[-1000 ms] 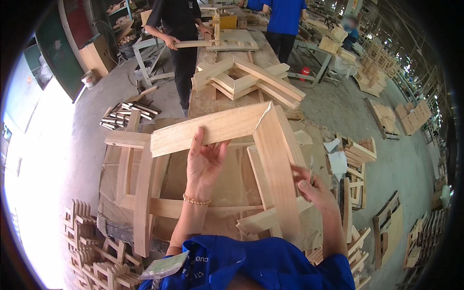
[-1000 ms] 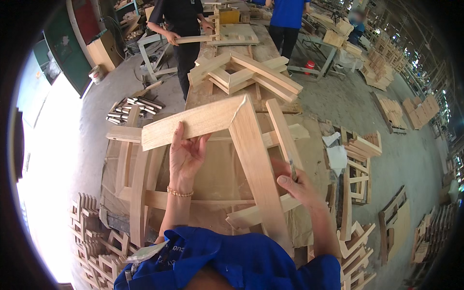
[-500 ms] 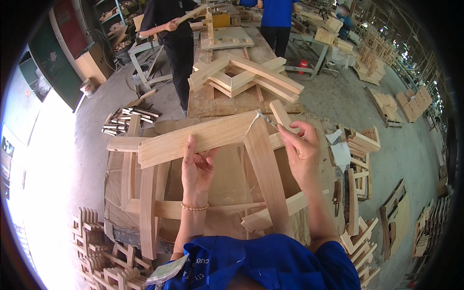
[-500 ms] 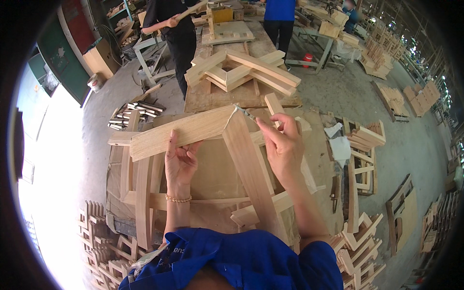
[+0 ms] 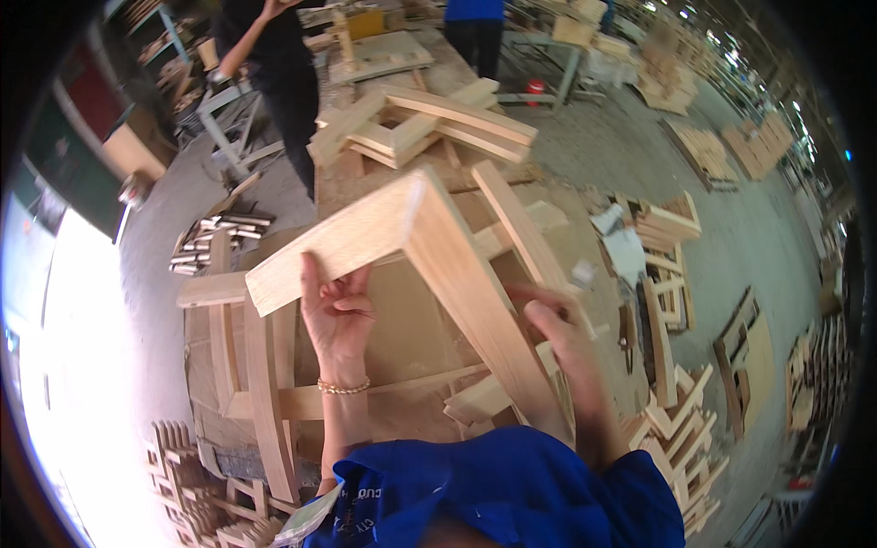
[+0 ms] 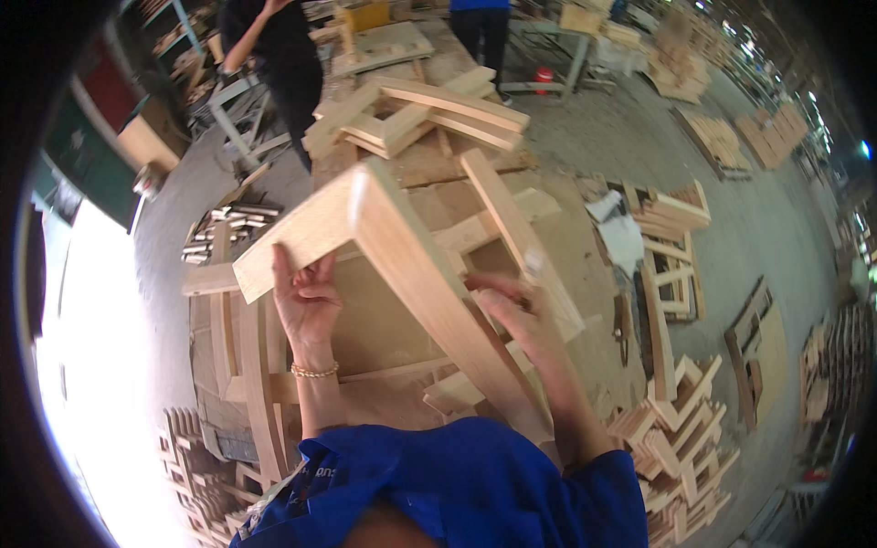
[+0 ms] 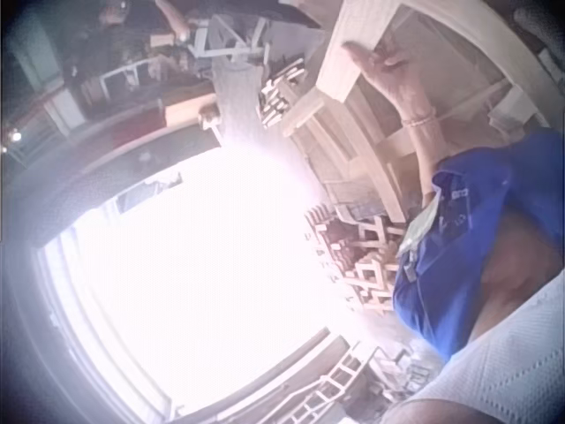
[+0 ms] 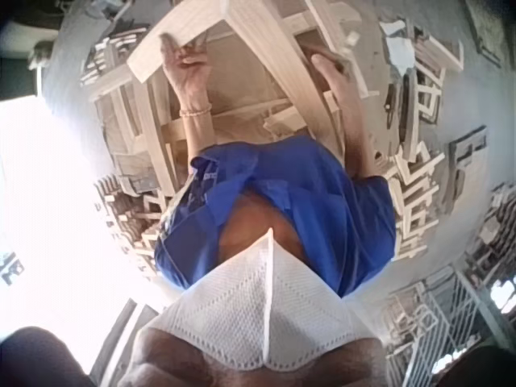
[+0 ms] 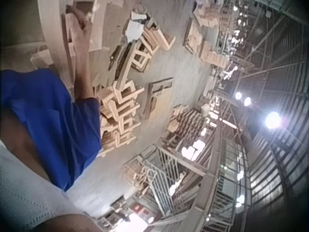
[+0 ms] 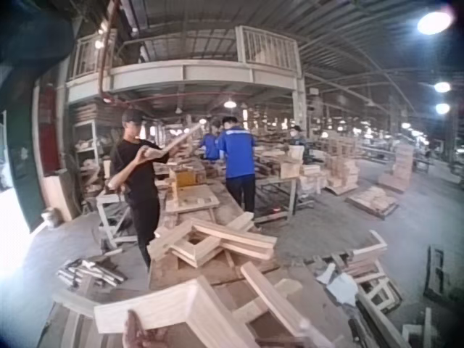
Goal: The person assembles wooden frames by joining two L-shaped pieces at right angles to form square frames. They repeatedly pick up pieces, align them, and place the completed frames into a growing stack on the floor.
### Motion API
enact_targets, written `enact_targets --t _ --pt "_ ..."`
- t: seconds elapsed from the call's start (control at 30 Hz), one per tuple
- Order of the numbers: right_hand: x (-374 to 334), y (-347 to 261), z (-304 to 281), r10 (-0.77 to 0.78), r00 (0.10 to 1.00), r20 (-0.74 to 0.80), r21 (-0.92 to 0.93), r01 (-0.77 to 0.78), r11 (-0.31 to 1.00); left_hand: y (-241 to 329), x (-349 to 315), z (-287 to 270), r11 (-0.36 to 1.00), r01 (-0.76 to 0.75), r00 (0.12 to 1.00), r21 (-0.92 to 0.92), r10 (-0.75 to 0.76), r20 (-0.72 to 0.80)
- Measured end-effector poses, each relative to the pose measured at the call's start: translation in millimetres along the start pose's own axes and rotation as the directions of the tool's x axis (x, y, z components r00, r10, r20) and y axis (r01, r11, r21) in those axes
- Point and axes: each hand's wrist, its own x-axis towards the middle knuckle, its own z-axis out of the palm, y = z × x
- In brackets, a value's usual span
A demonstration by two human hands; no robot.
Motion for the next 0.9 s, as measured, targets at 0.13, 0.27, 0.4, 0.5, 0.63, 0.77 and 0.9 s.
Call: enact_targets --t 0.13,0.27,0.4,0.5,0.63,0.77,0.9 --pt "-15.6 22.0 -10.9 0.253 0.876 0.410 0.259 -0.378 0.889 -23.8 20.5 11.4 0.991 0.121 0.988 -0.059 -0.114 0.102" --pt "-31.6 -3.2 -12.7 0.160 0.931 0.329 0.262 -0.253 0.931 -40.8 31.5 12.4 0.975 0.215 0.973 -0.052 -0.219 -0.071" --pt "-38.9 -31.6 -29.6 0.146 0.955 0.258 0.133 -0.184 0.974 -41.6 27.0 6.7 0.826 0.355 0.934 0.437 -0.328 -0.139" --pt "-40.7 -28.5 -30.0 0.058 0.994 0.091 -0.390 -0.018 0.921 -23.4 5.0 -9.8 0.873 0.199 0.975 0.446 -0.128 -0.184" --pt "-33.5 12.4 -24.9 -0.183 0.983 0.027 -0.840 0.122 0.528 -6.6 -17.1 -10.5 0.908 0.028 0.985 0.419 0.046 -0.166" --pt "-22.0 52.9 -20.3 -0.193 0.980 -0.043 -0.927 0.033 0.374 14.6 -36.0 -12.4 0.920 -0.058 0.990 0.388 0.104 -0.100" --pt "-14.3 79.0 -12.3 -0.240 0.964 -0.116 -0.950 -0.038 0.309 20.9 -41.4 -17.1 0.925 -0.077 0.987 0.373 0.124 -0.104"
